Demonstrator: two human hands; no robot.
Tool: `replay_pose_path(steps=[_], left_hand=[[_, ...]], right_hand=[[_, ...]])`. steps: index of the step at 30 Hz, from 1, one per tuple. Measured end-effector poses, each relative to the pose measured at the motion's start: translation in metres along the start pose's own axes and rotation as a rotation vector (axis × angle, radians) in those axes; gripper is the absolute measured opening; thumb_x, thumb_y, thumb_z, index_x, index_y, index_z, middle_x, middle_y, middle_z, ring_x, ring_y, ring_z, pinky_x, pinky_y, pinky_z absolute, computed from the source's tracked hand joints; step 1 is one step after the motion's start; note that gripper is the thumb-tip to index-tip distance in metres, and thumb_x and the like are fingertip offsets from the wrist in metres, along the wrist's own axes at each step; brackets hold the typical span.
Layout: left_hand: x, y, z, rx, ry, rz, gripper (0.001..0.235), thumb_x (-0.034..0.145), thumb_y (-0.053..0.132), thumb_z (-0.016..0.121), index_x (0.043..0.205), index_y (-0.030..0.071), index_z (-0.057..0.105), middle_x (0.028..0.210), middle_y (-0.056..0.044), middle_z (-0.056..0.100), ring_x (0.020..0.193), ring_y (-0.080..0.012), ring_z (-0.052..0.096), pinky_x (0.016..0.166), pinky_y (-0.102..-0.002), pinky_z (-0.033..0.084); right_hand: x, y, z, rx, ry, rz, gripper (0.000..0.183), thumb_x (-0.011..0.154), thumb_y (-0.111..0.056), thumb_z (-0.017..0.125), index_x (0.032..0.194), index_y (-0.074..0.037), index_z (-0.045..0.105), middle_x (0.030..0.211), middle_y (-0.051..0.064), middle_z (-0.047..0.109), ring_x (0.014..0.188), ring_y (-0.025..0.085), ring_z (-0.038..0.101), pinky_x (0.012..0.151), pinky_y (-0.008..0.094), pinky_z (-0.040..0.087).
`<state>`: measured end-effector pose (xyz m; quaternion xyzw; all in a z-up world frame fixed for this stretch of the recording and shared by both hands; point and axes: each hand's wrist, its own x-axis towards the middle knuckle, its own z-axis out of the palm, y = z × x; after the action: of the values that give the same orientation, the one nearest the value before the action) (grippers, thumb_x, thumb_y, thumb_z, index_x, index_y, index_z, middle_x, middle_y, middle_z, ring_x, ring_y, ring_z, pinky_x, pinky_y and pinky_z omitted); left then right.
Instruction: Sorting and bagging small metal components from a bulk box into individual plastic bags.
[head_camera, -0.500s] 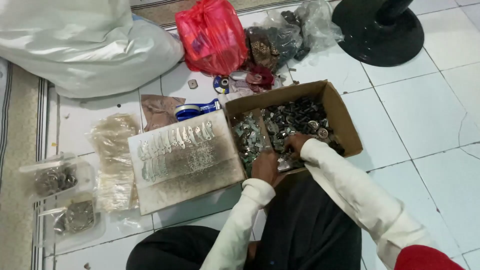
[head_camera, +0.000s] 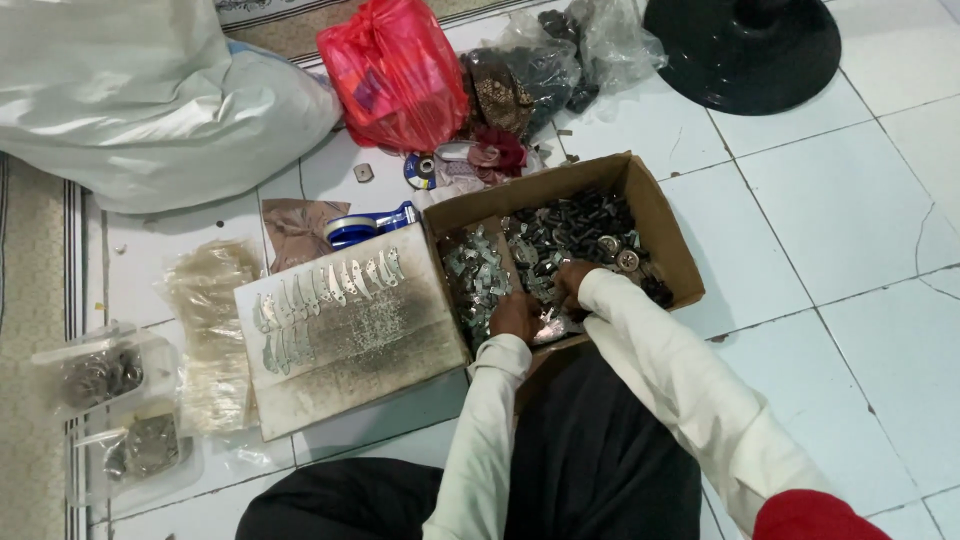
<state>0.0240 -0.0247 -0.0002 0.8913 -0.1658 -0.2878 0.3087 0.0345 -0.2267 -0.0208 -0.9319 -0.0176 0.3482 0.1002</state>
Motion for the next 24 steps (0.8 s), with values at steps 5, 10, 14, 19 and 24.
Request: replay_pose_path(steps=[5,10,14,19,24], left_hand=[[0.013,-0.010,0.003,-0.106,0.008,0.000,0.020,0.086,0.010,0.074,0.104,0.015,0.080,0.102,-0.021,0.078,0.105,-0.0440,0.074,0.088,-0.052,0.062],[0.010,-0.011,0.004,-0.111,0.037,0.008,0.022,0.086,0.010,0.074,0.108,0.007,0.078,0.104,-0.025,0.076,0.103,-0.0466,0.073,0.086,-0.055,0.062],[-0.018,0.013,-0.021,0.027,0.046,0.036,0.020,0.083,0.011,0.076,0.102,0.007,0.080,0.097,-0.023,0.077,0.095,-0.0438,0.076,0.078,-0.053,0.064],[0.002,-0.003,0.008,0.160,0.117,0.092,0.007,0.082,0.009,0.074,0.083,0.005,0.080,0.078,-0.021,0.076,0.077,-0.0391,0.077,0.063,-0.048,0.064],[0.006,-0.020,0.028,0.287,0.241,0.225,0.013,0.075,0.011,0.079,0.078,-0.001,0.074,0.075,-0.022,0.071,0.075,-0.0381,0.075,0.066,-0.049,0.062]], right_hand=[[-0.032,0.002,-0.022,0.388,0.155,-0.022,0.021,0.082,-0.029,0.078,0.098,-0.017,0.077,0.094,0.010,0.076,0.094,0.035,0.073,0.078,0.050,0.061],[-0.020,0.015,-0.011,0.680,0.234,-0.129,0.018,0.083,-0.021,0.078,0.094,-0.009,0.074,0.081,0.014,0.074,0.077,0.034,0.072,0.065,0.049,0.059],[-0.037,0.006,-0.026,0.605,0.238,-0.133,0.014,0.076,-0.017,0.083,0.086,-0.011,0.076,0.079,0.011,0.075,0.075,0.032,0.073,0.064,0.047,0.059],[-0.045,0.005,-0.038,0.697,0.219,-0.162,0.012,0.079,-0.013,0.083,0.089,-0.009,0.081,0.079,0.014,0.076,0.074,0.032,0.072,0.066,0.046,0.060],[-0.039,0.003,-0.033,0.824,0.297,-0.200,0.017,0.083,-0.009,0.081,0.099,-0.006,0.082,0.085,0.019,0.077,0.081,0.034,0.073,0.070,0.046,0.060]])
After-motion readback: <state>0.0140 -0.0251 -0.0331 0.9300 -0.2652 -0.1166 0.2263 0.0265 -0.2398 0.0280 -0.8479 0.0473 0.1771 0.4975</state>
